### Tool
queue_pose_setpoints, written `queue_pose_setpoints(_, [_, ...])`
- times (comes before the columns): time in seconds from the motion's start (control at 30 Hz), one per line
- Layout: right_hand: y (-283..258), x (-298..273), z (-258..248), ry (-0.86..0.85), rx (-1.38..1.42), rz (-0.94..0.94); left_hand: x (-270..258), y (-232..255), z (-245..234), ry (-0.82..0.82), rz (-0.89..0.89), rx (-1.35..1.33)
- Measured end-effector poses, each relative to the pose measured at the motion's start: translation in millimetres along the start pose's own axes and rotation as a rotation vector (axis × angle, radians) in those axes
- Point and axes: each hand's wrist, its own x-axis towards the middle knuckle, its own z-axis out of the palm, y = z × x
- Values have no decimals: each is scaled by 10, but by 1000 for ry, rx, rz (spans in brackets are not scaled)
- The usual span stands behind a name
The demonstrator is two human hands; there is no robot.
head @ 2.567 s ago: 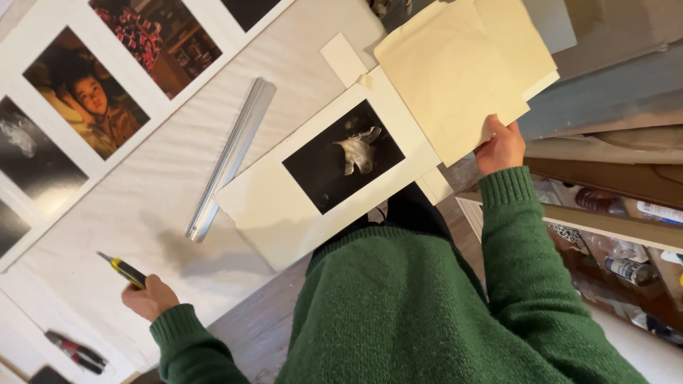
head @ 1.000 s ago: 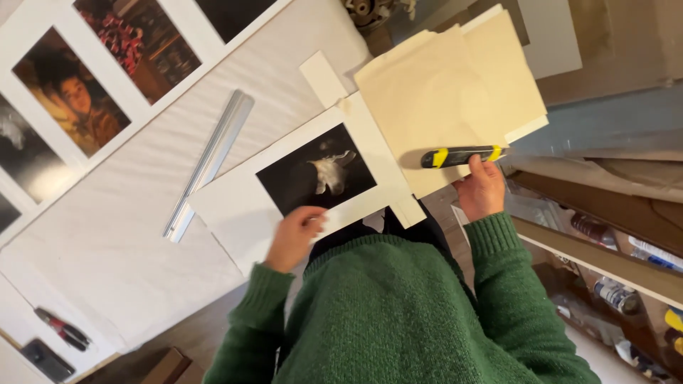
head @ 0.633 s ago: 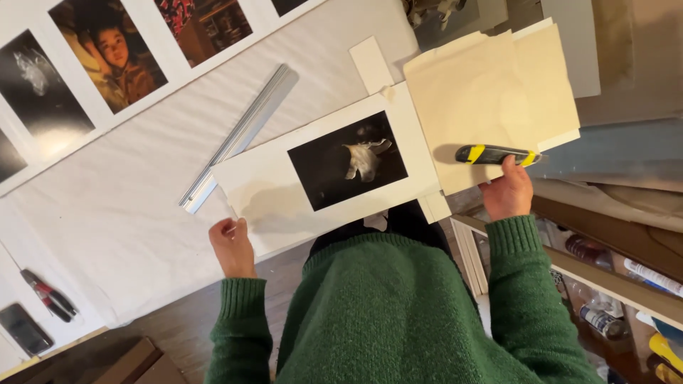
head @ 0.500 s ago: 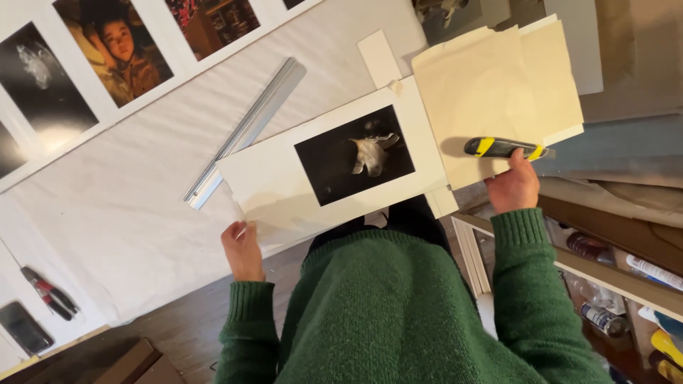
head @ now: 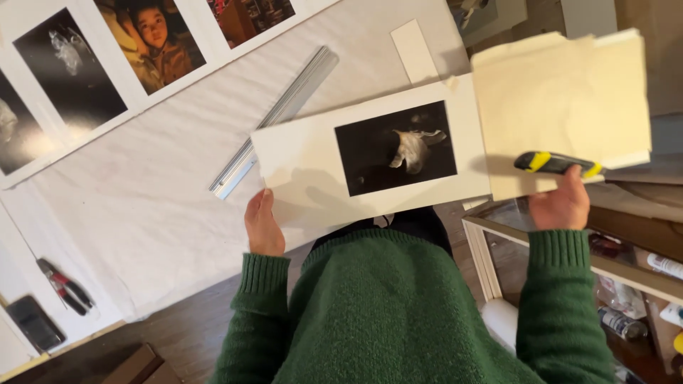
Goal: Cutting paper and mat boards for artwork framing using a utility knife and ruler.
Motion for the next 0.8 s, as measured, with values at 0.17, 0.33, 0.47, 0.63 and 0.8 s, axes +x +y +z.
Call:
queue_pose_setpoints(0.17, [104, -739, -325, 119, 8, 72, 213, 653, 546, -189, 122, 10])
queue_pose_setpoints(0.33, [387, -1396, -80, 253, 77, 29, 896, 679, 1008, -237, 160, 311])
queue_pose_setpoints(0.47, [640, -1680, -60, 324, 212, 4, 1177, 564, 1240, -333, 275, 427])
queue_pose_setpoints(0.63, [1084, -1969, -667, 436, 408, 22, 710, 594, 1171, -140, 981, 689])
queue_pose_setpoints(0.8, [1042, -1974, -369, 512, 432, 81, -598, 133, 1030, -383, 467, 694])
